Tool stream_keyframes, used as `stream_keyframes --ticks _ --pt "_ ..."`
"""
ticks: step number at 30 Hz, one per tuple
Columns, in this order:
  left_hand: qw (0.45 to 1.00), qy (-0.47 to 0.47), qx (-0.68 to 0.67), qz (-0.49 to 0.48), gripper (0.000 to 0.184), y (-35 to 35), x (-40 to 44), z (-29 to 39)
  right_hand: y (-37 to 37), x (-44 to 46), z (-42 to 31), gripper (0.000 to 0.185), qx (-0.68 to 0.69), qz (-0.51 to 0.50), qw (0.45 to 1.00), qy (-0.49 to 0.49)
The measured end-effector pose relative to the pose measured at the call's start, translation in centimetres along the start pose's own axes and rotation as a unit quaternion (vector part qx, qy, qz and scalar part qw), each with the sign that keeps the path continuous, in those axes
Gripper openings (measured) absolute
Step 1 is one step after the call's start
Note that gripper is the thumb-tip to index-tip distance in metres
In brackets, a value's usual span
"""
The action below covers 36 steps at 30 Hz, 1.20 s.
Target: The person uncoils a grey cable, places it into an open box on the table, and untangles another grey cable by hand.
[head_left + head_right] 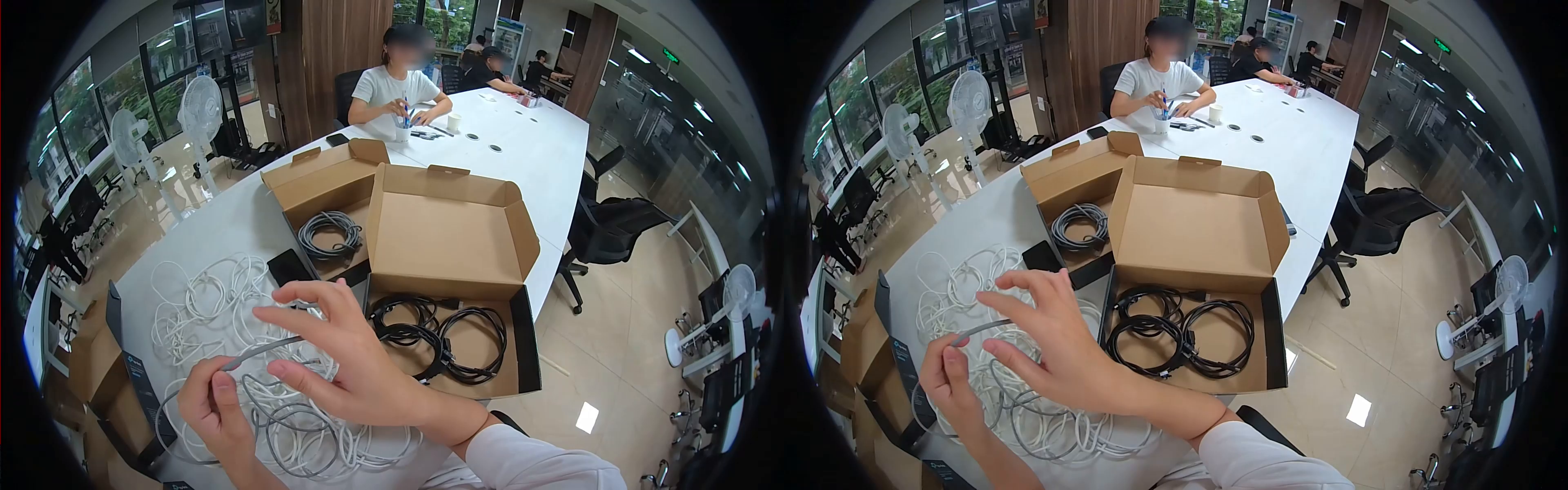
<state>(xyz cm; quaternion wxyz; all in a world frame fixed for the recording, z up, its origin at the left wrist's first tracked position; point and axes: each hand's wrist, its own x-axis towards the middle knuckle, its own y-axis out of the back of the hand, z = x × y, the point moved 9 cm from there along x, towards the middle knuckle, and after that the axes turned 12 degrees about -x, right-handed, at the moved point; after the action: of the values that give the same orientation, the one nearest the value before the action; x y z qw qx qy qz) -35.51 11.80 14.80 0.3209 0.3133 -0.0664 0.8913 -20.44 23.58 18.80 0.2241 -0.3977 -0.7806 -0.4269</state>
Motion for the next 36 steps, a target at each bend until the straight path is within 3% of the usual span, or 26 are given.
stream_keyframes --ticks 2,11,15,21,27,30,34,36 --pt "1.0 -0.002 -0.021 0.021 0.03 0.6 -0.3 -0.2 0.3 0.0 0.8 0.044 0.034 0.008 0.999 -0.03" --pt "0.956 0.099 -0.272 0.037 0.051 -2.6 -1.3 -2.1 -0.8 -1.1 -0.7 0.054 0.132 0.03 0.99 0.033" --pt "0.951 0.142 -0.273 -0.009 0.058 -3.5 -1.6 -2.4 0.2 -1.3 -1.3 0.044 0.145 0.053 0.986 0.066" --pt "0.935 0.133 -0.329 0.013 0.061 -3.7 -1.6 -2.8 0.0 -1.1 -2.1 0.029 0.19 0.023 0.979 0.068" --pt "0.963 0.078 -0.257 0.005 0.06 -2.3 -0.1 -2.2 -0.5 -1.1 -2.1 0.016 0.151 -0.018 0.986 0.07" --pt "0.977 -0.01 -0.2 -0.074 0.054 -3.1 0.4 -0.9 -0.5 -1.0 -1.3 0.018 0.204 -0.026 0.978 0.039" --pt "0.992 0.022 -0.102 -0.065 0.041 -4.5 -0.2 -0.1 -0.5 -1.0 -1.2 0.02 0.24 -0.017 0.97 0.035" --pt "0.993 0.031 -0.03 -0.108 0.041 -4.1 0.1 -1.3 0.2 -1.0 -0.6 0.025 0.251 0.002 0.968 0.032"
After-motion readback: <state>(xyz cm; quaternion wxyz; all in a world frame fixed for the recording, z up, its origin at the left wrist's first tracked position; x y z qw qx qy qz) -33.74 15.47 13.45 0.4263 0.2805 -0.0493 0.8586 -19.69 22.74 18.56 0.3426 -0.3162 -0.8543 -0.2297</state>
